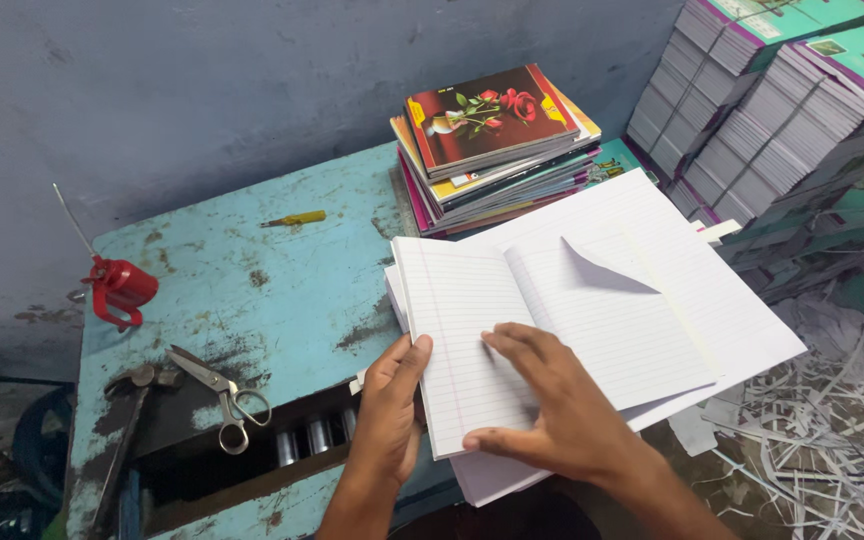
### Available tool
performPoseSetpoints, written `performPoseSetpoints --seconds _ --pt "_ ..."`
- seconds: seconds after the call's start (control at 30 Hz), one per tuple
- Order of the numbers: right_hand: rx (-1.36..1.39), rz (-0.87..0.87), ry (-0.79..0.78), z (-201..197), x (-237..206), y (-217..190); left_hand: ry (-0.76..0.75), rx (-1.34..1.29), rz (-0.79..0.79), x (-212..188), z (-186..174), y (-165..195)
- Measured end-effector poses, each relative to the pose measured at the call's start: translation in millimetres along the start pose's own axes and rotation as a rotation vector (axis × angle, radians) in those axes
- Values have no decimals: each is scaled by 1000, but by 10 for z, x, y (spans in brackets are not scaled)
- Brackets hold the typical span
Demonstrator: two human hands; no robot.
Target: The person operates a manual paper cutting machine to trim a stack of lined paper, then moves the stack to a workbench and inserts it into a notebook cover. The person flips through the pages to check alignment.
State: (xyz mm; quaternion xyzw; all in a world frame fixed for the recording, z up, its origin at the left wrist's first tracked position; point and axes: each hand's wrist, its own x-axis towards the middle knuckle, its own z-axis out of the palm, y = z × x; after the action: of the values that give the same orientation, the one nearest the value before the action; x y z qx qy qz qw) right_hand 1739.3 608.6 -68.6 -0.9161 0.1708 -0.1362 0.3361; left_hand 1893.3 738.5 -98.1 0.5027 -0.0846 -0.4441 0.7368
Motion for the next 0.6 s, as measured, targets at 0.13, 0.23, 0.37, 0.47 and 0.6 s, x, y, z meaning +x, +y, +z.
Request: performPoseSetpoints --seconds 0.13,0.23,0.37,0.47,0.6 --pt "44 57 38 24 5 -28 3 -11 19 -1 65 -23" --pt "109 52 75 16 -22 20 -18 -19 21 -6 86 -37" --pt "179 94 124 21 -45 138 -54 -28 12 -13 87 -46" --pt "313 436 142 -9 -62 242 -41 -7 18 -28 90 -53" --pt "503 706 326 -149 -61 397 -13 22 21 -30 91 -63"
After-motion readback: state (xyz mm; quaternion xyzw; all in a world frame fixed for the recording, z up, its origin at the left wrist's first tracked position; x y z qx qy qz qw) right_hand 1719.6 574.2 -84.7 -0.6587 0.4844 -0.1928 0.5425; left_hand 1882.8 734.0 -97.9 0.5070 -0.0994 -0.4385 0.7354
